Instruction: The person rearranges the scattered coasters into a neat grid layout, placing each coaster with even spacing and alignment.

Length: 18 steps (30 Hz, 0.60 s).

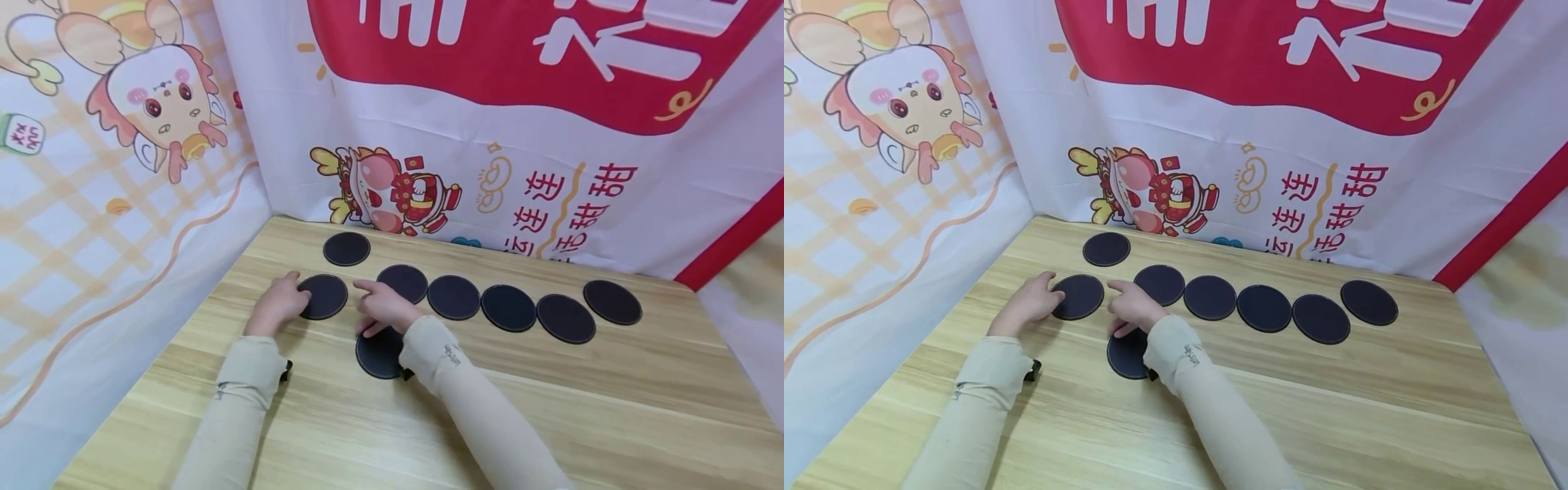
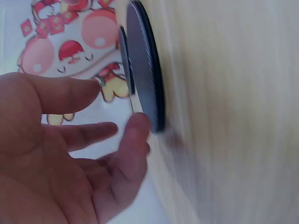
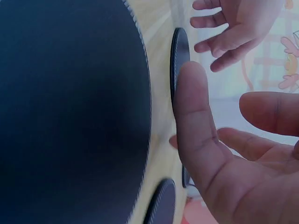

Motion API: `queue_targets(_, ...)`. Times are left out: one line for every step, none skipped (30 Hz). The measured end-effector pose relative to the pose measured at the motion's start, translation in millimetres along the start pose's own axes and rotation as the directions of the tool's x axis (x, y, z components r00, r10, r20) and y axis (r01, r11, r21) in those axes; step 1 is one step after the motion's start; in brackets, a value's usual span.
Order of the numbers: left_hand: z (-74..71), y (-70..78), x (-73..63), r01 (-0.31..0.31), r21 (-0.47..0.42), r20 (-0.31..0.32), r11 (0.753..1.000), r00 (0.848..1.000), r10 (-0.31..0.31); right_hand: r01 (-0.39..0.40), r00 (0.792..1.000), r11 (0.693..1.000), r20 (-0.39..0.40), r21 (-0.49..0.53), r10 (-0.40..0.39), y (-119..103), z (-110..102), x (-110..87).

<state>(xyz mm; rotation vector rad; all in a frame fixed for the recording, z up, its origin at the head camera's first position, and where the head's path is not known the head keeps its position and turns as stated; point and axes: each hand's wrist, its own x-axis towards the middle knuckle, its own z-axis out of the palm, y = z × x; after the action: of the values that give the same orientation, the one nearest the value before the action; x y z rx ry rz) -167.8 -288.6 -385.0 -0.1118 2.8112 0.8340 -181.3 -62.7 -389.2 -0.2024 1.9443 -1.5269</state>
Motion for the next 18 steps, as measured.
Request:
queue_targets(-1.1,-1.7,0.0,0.015,0.023,0.006,1.0,1.0,-0.015,-0.006,1.0,1.0,0.007,0.01,0.005,-1,2,3.1)
queue_targets(-1.9,-3.1,0.4,0.025,0.038,0.012,0.999,1.0,-0.026,-0.011,1.0,1.0,0.012,0.019,0.011,-3,5,5.7)
queue_targets(-2.2,-3.8,0.7,0.028,0.052,0.014,0.998,0.999,-0.029,-0.016,1.0,0.999,0.016,0.03,0.016,-4,7,8.2)
queue_targets(-2.2,-4.5,1.5,0.032,0.054,0.014,0.998,0.999,-0.033,-0.021,1.0,0.999,0.017,0.039,0.02,-5,10,10.6)
queue_targets(-1.7,-5.2,2.9,0.034,0.053,0.013,0.998,0.999,-0.035,-0.022,1.0,0.999,0.015,0.044,0.021,-6,12,12.6)
queue_targets(-0.9,-5.6,4.2,0.036,0.05,0.012,0.998,0.999,-0.037,-0.025,1.0,0.999,0.014,0.047,0.025,-8,15,14.1)
queue_targets(-0.1,-6.0,5.5,0.037,0.044,0.012,0.998,0.999,-0.038,-0.027,1.0,0.998,0.012,0.051,0.026,-9,18,15.3)
queue_targets(0.7,-6.4,7.0,0.039,0.038,0.011,0.998,0.999,-0.04,-0.028,1.0,0.998,0.009,0.055,0.028,-11,21,16.4)
queue_targets(1.5,-6.5,8.1,0.042,0.032,0.009,0.999,0.999,-0.042,-0.03,1.0,0.998,0.005,0.057,0.03,-12,24,17.2)
queue_targets(2.3,-6.8,9.4,0.047,0.022,0.007,0.999,0.999,-0.048,-0.032,0.999,0.998,-0.001,0.059,0.032,-13,26,17.9)
queue_targets(3.1,-7.4,10.7,0.05,0.017,0.004,0.999,0.999,-0.05,-0.036,0.999,0.998,-0.009,0.06,0.037,-14,28,18.3)
queue_targets(3.7,-7.7,11.5,0.051,0.012,-0.002,0.999,0.999,-0.051,-0.042,0.999,0.997,-0.021,0.066,0.043,-14,30,18.6)
queue_targets(4.2,-8.4,12.2,0.052,0.008,-0.008,0.999,0.999,-0.052,-0.049,0.998,0.996,-0.033,0.076,0.051,-15,31,18.8)
queue_targets(4.6,-9.3,12.9,0.055,-0.001,-0.014,0.998,0.998,-0.055,-0.055,0.997,0.995,-0.048,0.089,0.059,-15,32,18.9)
queue_targets(5.0,-10.3,13.5,0.057,-0.013,-0.022,0.998,0.998,-0.057,-0.059,0.996,0.993,-0.063,0.102,0.065,-14,32,18.9)
queue_targets(5.5,-11.6,14.6,0.054,-0.028,-0.029,0.998,0.998,-0.055,-0.06,0.994,0.991,-0.079,0.116,0.07,-15,32,18.6)
queue_targets(5.8,-13.1,15.6,0.047,-0.049,-0.04,0.998,0.998,-0.049,-0.059,0.993,0.989,-0.095,0.132,0.072,-15,32,18.1)
queue_targets(6.1,-14.4,16.2,0.041,-0.086,-0.048,0.995,0.998,-0.045,-0.053,0.991,0.987,-0.112,0.15,0.07,-15,32,17.8)
